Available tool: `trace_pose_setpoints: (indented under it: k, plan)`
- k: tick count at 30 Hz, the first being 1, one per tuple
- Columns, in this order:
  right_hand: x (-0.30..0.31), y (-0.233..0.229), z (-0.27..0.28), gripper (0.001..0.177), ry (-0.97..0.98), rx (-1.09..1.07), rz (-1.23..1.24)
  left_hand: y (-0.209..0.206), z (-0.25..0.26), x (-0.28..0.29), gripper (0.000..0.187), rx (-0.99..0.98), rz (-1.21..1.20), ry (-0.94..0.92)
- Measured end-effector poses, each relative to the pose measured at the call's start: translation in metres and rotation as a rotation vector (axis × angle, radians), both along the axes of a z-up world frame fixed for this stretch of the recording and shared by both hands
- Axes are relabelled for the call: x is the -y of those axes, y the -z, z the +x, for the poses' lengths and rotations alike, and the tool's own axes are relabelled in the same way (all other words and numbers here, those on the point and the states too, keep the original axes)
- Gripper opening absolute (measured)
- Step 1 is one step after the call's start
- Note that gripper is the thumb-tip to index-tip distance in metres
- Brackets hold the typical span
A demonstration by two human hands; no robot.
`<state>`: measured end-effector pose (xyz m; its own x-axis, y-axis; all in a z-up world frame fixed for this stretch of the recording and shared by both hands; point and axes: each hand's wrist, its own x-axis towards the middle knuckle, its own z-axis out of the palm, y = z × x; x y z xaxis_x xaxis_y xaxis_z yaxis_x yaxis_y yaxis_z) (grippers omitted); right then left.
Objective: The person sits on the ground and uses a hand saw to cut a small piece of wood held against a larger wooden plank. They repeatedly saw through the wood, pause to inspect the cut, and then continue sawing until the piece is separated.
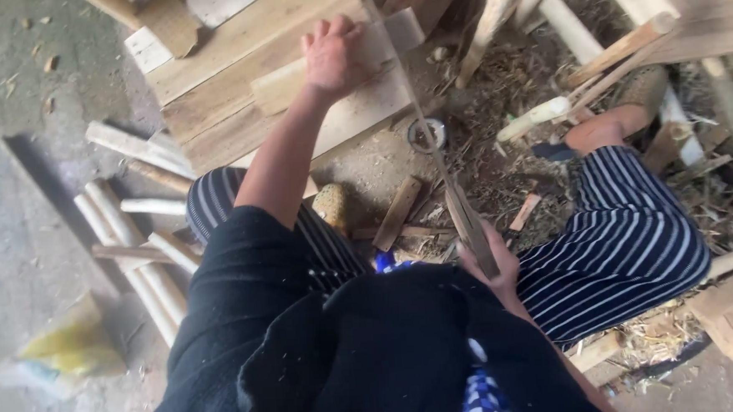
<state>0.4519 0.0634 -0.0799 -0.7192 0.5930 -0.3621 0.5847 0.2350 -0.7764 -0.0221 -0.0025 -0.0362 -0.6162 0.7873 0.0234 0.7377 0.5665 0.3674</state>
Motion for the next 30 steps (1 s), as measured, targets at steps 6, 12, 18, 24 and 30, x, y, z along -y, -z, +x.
trace_pose_setpoints:
  k: [6,12,18,24,30]
  plan:
    - [0.009,-0.074,-0.061,0.046,-0.230,-0.577,0.469,-0.016,0.004,-0.001,0.068,0.075,-0.026,-0.004]
    - [-0.033,-0.043,-0.191,0.053,-0.057,-0.513,0.313,0.002,-0.004,-0.006,0.073,-0.038,-0.053,-0.021]
    - [-0.035,-0.157,-0.150,0.038,0.140,-0.750,-0.094,-0.015,0.004,-0.004,0.062,0.013,-0.056,-0.011]
    - [-0.045,-0.215,0.021,0.029,0.025,-0.685,0.163,0.038,-0.016,-0.013,0.083,-0.240,0.082,-0.060]
    - [-0.033,-0.210,0.103,0.039,-0.021,-0.609,-0.035,-0.009,0.001,-0.016,0.072,-0.204,0.012,0.040]
